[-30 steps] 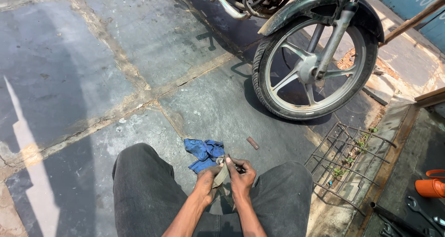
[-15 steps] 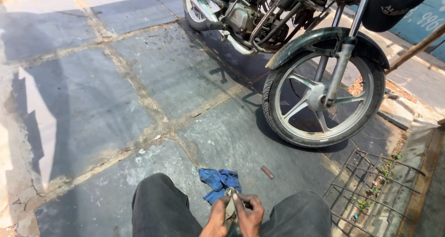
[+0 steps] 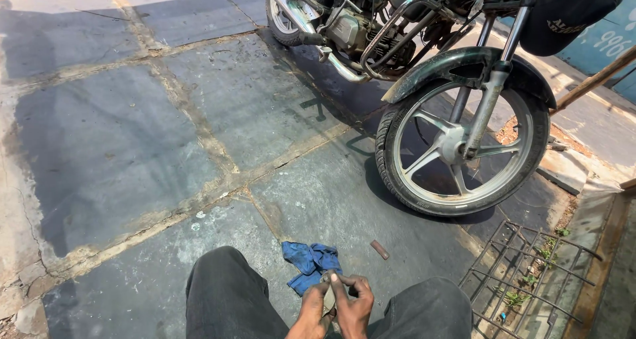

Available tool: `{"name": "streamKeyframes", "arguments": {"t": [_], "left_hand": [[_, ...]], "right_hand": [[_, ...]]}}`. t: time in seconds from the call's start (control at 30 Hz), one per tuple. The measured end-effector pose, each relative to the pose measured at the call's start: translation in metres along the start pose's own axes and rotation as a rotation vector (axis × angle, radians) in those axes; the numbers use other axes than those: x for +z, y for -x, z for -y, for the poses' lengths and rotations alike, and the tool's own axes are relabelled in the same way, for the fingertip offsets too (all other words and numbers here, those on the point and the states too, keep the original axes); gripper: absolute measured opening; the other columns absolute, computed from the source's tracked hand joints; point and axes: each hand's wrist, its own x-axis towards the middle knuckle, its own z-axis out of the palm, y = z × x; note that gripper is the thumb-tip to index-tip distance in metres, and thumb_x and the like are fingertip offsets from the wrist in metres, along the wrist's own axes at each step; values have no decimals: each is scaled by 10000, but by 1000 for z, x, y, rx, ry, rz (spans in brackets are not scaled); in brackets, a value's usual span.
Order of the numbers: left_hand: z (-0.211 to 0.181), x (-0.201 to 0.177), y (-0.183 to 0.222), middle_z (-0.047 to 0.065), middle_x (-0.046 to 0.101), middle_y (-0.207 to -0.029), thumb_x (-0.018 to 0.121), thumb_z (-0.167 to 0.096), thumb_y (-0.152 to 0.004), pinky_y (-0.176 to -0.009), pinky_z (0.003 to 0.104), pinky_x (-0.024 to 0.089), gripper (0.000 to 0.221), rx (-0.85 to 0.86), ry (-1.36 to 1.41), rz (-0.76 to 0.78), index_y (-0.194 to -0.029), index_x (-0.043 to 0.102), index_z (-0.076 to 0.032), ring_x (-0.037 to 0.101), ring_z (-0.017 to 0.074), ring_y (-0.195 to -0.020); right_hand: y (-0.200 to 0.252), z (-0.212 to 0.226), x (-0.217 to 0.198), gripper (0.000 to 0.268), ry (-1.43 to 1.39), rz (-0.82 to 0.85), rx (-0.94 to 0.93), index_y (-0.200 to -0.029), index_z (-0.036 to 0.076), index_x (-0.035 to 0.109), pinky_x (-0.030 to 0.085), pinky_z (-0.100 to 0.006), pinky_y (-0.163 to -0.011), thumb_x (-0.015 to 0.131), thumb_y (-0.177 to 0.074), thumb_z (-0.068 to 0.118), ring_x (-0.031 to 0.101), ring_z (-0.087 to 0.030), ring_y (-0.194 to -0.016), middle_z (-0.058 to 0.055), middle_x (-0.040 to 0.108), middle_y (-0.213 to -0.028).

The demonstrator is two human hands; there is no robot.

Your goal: Assembling and inspecting motorcycle brake shoes.

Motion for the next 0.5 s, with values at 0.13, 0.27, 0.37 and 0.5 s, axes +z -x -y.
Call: {"name": "streamKeyframes", "arguments": {"t": [0.13,0.27,0.37,0.5], "left_hand": [[-12,-2,5,83,613,-933,693,-241,-870,-690,383,473,234,-12,-91,25,-1034,666,-76,555,214,-813],[-12,2,5,49,646,-855,643,-253,-911,-696,389,486,151,26,92,10,-948,661,-107,600,203,-788],[-1,-2,0,50,659,-810,644,-223,-917,-657,369,483,145,4,88,74,-915,679,-83,605,199,-732],[-10,-22,-30,66,663,-803,617,-181,-924,-672,351,510,145,21,117,148,-914,670,-47,623,196,-734]], "right_hand": [[11,-7,0,132,-60,-4,4,-808,40,798,474,-339,-680,849,-760,152,596,-166,-726,-52,660,-793],[11,12,0,152,-19,12,-183,-798,42,794,478,-349,-753,862,-760,173,603,-176,-817,-56,650,-809],[5,8,-2,151,-38,3,-11,-811,42,795,483,-365,-735,853,-767,175,604,-207,-790,-64,642,-819],[22,-22,0,154,28,95,-199,-784,64,819,502,-356,-792,889,-715,183,627,-207,-859,-56,654,-810]]}}
